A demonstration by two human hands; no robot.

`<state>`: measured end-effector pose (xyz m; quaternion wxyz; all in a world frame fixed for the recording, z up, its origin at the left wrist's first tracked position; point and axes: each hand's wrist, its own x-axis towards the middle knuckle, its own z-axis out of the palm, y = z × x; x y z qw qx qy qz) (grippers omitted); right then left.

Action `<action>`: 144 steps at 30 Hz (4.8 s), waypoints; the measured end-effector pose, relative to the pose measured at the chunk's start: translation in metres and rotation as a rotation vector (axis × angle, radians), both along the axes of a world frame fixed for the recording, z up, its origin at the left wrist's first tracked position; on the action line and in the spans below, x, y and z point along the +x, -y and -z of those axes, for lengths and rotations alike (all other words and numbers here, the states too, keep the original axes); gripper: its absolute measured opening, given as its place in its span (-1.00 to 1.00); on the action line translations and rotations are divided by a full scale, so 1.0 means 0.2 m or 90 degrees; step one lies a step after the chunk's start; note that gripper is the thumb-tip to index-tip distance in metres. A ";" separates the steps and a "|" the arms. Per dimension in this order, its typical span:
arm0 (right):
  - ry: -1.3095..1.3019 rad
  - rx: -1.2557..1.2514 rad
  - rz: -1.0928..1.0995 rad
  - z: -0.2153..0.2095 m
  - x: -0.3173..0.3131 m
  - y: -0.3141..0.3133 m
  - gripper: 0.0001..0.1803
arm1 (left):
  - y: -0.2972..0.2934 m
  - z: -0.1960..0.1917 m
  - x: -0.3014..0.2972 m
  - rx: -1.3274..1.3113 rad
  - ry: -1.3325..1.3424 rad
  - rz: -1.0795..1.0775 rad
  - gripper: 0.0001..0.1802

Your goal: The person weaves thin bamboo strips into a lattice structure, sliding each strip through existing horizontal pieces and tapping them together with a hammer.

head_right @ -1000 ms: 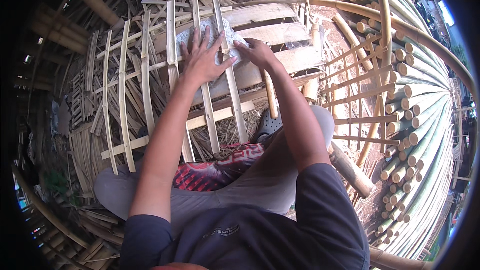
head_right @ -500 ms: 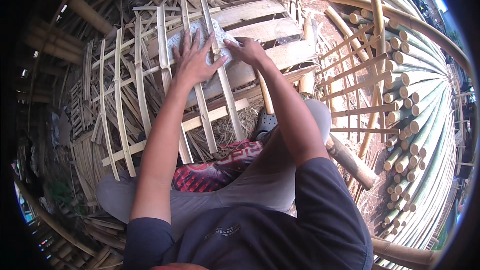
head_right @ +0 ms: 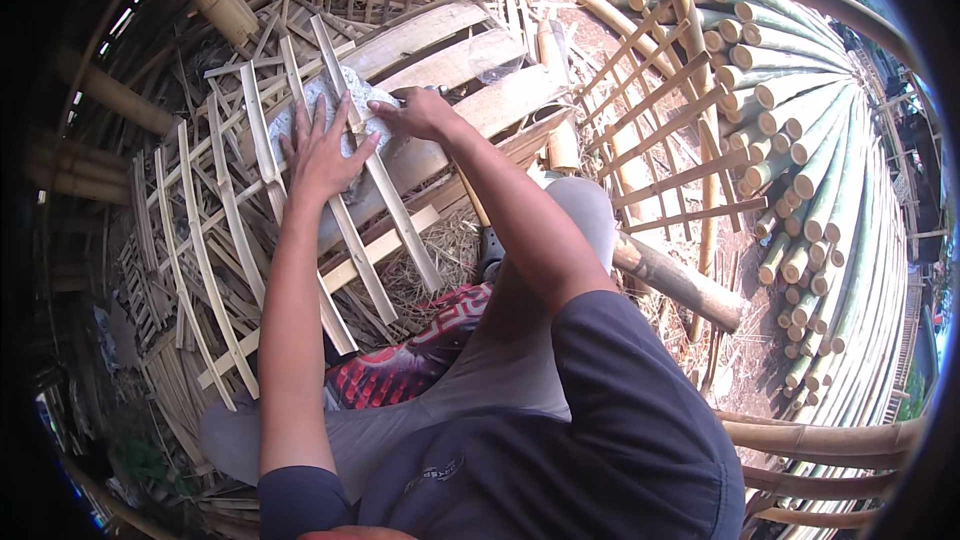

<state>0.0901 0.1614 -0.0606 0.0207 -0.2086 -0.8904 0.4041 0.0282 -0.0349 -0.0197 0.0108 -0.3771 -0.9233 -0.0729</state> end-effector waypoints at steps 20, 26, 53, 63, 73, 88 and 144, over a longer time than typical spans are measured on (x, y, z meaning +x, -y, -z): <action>-0.335 -0.059 0.097 -0.58 0.76 -0.49 -0.37 | -0.04 0.05 -0.02 0.002 -0.037 0.018 -0.04; -0.119 -0.118 0.556 0.58 1.44 -0.67 -0.61 | -0.07 0.05 -0.02 -0.004 -0.036 0.062 -0.09; 0.341 0.318 0.253 1.67 1.50 -0.76 -0.75 | -0.05 0.03 -0.07 -0.047 -0.072 0.190 -0.24; 0.413 0.333 0.206 1.72 1.45 -0.78 -0.72 | -0.04 0.03 -0.09 -0.038 -0.067 0.200 -0.24; 0.401 0.409 0.176 1.52 1.49 -0.80 -0.73 | -0.03 0.03 -0.07 -0.035 -0.066 0.158 -0.20; 0.197 0.230 0.367 0.83 1.64 -0.79 -0.72 | -0.03 0.03 -0.01 0.035 -0.044 0.033 -0.01; -0.269 -0.333 0.155 -0.25 0.05 0.16 -0.78 | 0.03 0.05 -0.01 0.092 -0.007 -0.001 0.06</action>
